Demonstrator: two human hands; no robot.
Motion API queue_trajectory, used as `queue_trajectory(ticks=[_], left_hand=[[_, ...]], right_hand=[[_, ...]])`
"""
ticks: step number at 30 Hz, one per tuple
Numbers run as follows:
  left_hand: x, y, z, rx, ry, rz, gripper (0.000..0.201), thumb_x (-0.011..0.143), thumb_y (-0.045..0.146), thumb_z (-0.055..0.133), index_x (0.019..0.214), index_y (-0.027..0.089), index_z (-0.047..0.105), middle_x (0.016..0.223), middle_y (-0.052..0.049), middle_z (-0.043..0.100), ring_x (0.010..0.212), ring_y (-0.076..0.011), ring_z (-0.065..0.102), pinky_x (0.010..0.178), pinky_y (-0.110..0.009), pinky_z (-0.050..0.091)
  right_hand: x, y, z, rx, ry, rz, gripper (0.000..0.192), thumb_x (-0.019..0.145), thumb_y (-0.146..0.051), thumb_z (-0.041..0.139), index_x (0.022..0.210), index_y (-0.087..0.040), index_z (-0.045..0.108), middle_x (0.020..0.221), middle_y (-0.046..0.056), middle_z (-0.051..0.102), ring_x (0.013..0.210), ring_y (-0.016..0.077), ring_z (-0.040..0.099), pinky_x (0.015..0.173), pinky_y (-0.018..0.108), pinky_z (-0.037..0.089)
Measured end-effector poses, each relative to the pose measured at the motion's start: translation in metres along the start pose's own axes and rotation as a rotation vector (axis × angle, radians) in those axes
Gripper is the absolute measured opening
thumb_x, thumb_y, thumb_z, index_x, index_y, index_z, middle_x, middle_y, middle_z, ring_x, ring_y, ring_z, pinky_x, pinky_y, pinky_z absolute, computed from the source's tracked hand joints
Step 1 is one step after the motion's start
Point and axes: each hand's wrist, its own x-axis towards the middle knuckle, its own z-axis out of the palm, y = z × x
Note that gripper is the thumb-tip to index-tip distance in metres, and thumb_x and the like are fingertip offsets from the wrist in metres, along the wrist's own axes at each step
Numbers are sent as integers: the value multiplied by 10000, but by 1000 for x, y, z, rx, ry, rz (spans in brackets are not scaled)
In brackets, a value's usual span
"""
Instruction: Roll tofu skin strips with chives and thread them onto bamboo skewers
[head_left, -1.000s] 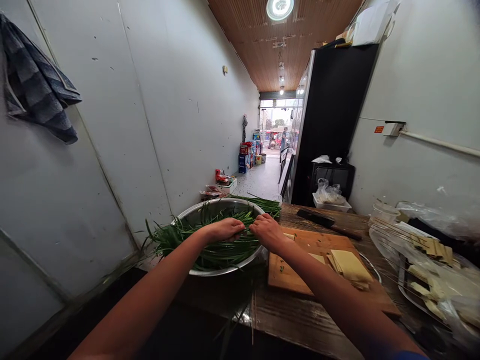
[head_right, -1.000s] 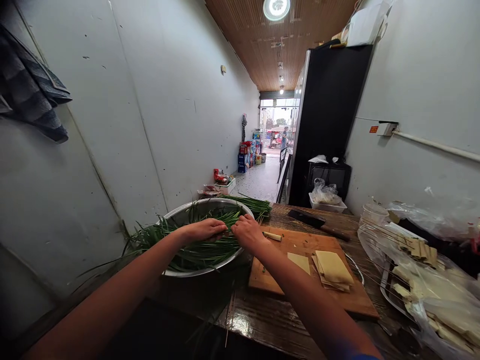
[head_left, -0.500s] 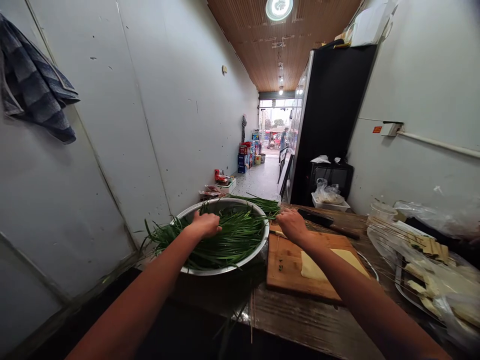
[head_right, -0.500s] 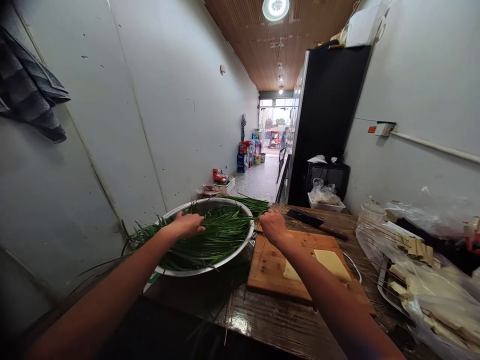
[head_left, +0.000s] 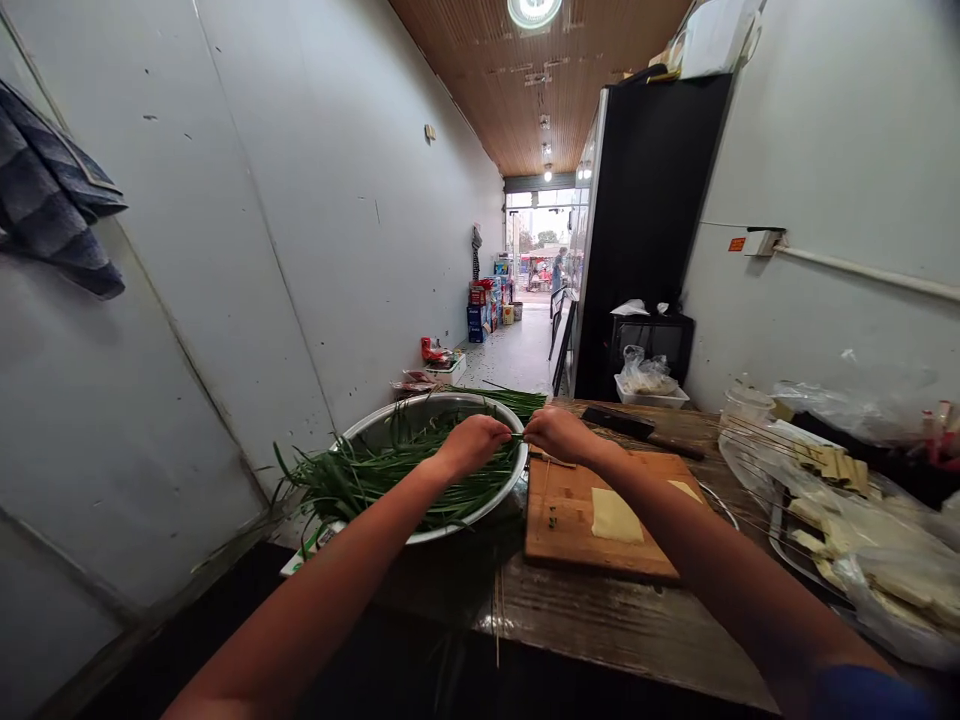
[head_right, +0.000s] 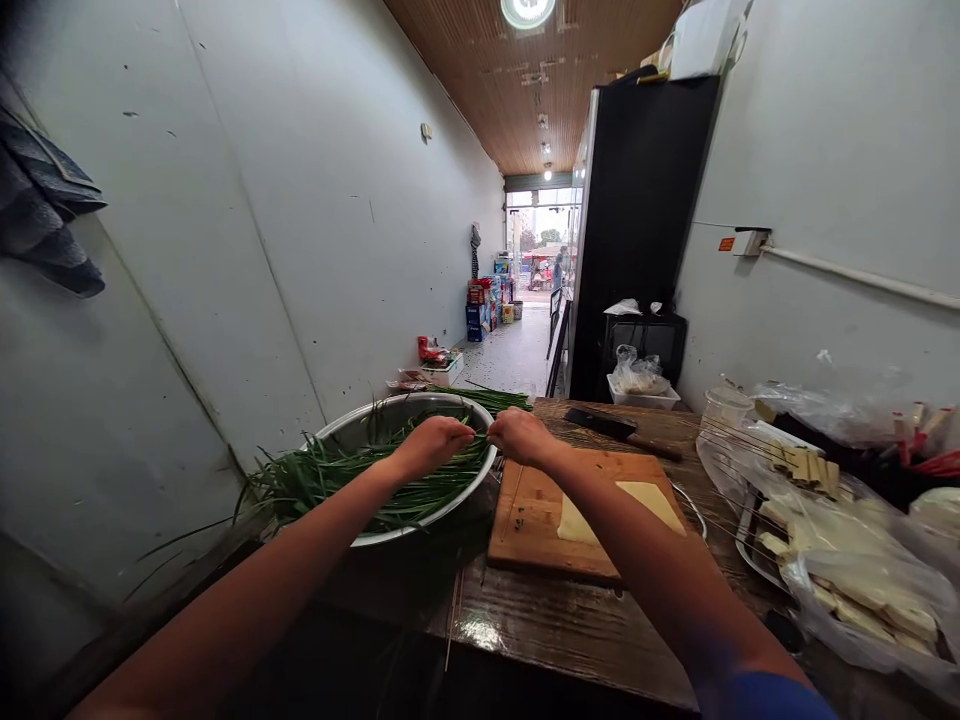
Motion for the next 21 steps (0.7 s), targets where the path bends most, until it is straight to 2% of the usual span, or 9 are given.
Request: queue_trajectory(ticks=[4,7,12,17,21], left_hand=[[13,1,-10,-13,-38,51,266,811,224,464,704,143,693,682,-52,657,615,-130,522,572,-221,306],[22,5,-18,-40,-77,91,276,788,216,448,629,128,656,589,-28,597,533,-102,424,532,-225,249],[26,7,-25,-59,-69,124,261,761,230,450,622,131,648,562,-16,560,539,-98,397,527,-228,236],[25,6,-23,-64,-99,130,284,783,231,439,604,125,632,551,-11,543,526,-93,379,541,-221,255],[23,4,-26,-60,-73,122,288,815,270,436,701,138,664,632,-25,599,574,-111,439,564,-220,278]], right_hand=[[13,5,-19,189,-131,-9,229,804,-230,534,917,-156,719,665,-6,628,587,81,477,539,189,291],[22,4,-33,133,-169,-17,209,738,-233,579,853,-148,732,591,-18,591,528,71,441,495,192,260],[28,-3,-40,23,-193,-1,202,691,-268,611,759,-124,734,544,-3,566,489,73,398,461,211,236],[24,-3,-38,103,-166,47,181,694,-247,599,721,-123,729,504,-22,531,478,59,383,453,195,241],[17,7,-40,268,-170,98,135,689,-188,602,654,-113,709,461,-36,511,457,51,406,453,178,275]])
